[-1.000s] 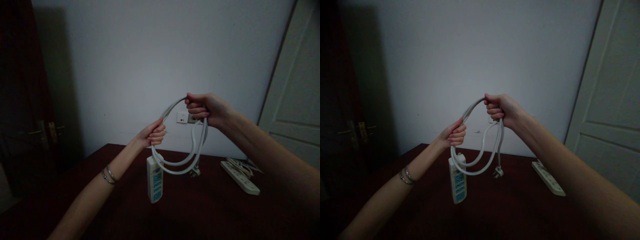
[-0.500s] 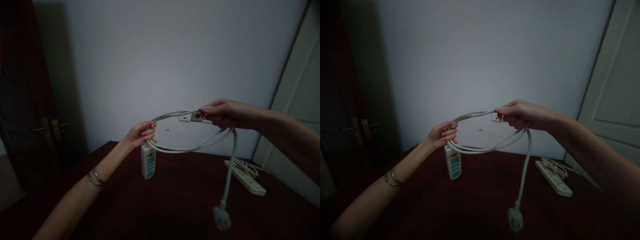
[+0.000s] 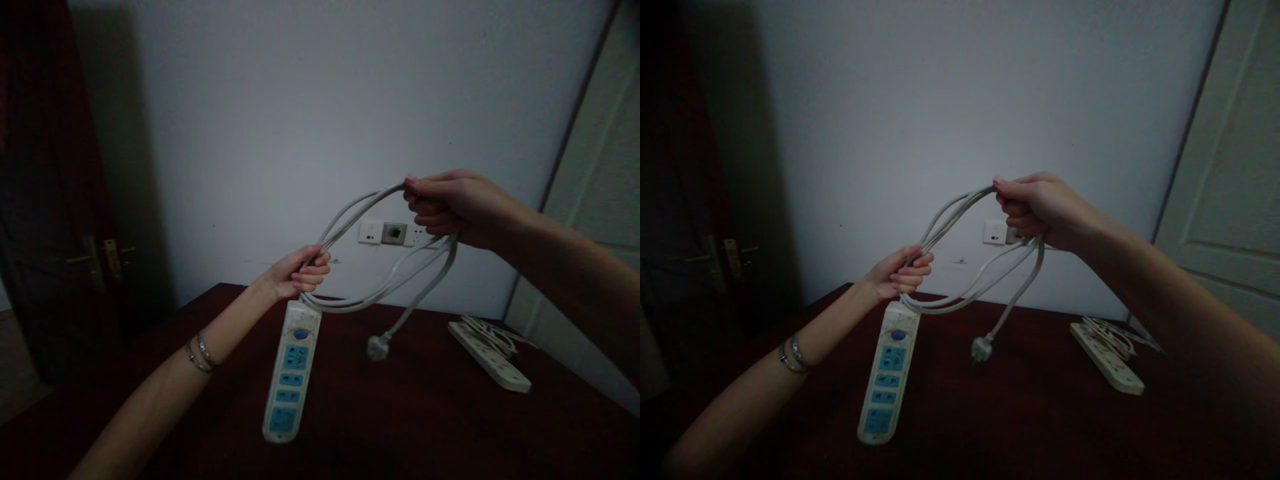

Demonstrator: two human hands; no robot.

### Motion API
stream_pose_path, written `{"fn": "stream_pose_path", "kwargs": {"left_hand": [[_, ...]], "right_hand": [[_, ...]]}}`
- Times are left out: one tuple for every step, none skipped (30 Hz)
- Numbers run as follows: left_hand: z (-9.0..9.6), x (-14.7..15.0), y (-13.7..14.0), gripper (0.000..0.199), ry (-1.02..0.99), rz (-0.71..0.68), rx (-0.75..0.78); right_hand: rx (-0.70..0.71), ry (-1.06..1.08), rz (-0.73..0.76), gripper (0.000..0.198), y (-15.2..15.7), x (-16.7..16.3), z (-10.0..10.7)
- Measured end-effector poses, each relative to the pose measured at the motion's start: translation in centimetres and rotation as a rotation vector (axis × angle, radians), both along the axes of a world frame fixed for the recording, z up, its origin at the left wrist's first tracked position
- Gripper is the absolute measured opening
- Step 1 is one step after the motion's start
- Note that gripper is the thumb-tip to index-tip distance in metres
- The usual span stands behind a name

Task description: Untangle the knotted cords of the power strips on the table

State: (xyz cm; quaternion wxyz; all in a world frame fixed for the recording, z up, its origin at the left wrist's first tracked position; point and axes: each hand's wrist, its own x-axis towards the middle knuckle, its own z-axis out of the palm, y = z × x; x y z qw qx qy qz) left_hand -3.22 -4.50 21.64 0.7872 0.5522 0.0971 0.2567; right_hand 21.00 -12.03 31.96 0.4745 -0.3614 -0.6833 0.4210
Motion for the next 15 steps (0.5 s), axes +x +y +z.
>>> {"fn": "stream_pose_path", "kwargs": {"left_hand": [[-0.3,0.2,-0.1,0.027,-0.005,0.012,0.023],[-0.6,0.5,-0.2,0.027,-0.011,0.032,0.053],[-0.8,0.7,-0.3,0.027,-0.014,0.054,0.085],[-1.1,0.8,-0.3,0.027,-0.014,0.068,0.116],[-1.3,0.9,-0.3,0.026,-0.014,0.074,0.146],[-1.4,1.0,-0.2,0.024,-0.014,0.072,0.175],[-1.4,1.0,-0.1,0.021,-0.012,0.066,0.204],[-1.3,0.9,0.1,0.018,-0.010,0.062,0.234],[-1.1,0.9,0.2,0.018,-0.005,0.066,0.268],[-0.8,0.9,0.4,0.020,0.002,0.078,0.305],[-0.4,0.9,0.5,0.023,0.008,0.096,0.344],[0.1,1.0,0.5,0.025,0.013,0.119,0.382],[0.6,1.2,0.5,0.025,0.017,0.148,0.417],[1.1,1.4,0.5,0.025,0.021,0.181,0.447],[1.6,1.7,0.4,0.025,0.027,0.217,0.467]], "right_hand": [[0.003,0.014,0.009,0.029,-0.1,-0.2,0.1],[0.004,0.024,0.015,0.028,-0.1,-0.4,0.2],[0.002,0.032,0.018,0.028,0.0,-0.6,0.3],[-0.005,0.033,0.020,0.028,0.0,-0.7,0.3],[-0.013,0.028,0.022,0.028,0.1,-0.8,0.4],[-0.022,0.017,0.029,0.028,0.2,-0.9,0.4],[-0.029,-0.001,0.041,0.028,0.3,-1.1,0.5],[-0.034,-0.021,0.055,0.027,0.3,-1.2,0.6],[-0.036,-0.041,0.070,0.027,0.4,-1.3,0.6],[-0.036,-0.061,0.086,0.027,0.4,-1.5,0.7],[-0.034,-0.084,0.103,0.027,0.4,-1.7,0.7],[-0.032,-0.108,0.119,0.027,0.5,-1.9,0.8],[-0.026,-0.134,0.130,0.028,0.6,-2.0,0.8],[-0.014,-0.160,0.134,0.029,0.7,-2.1,0.9],[0.007,-0.185,0.130,0.030,0.9,-2.1,0.9]]}}
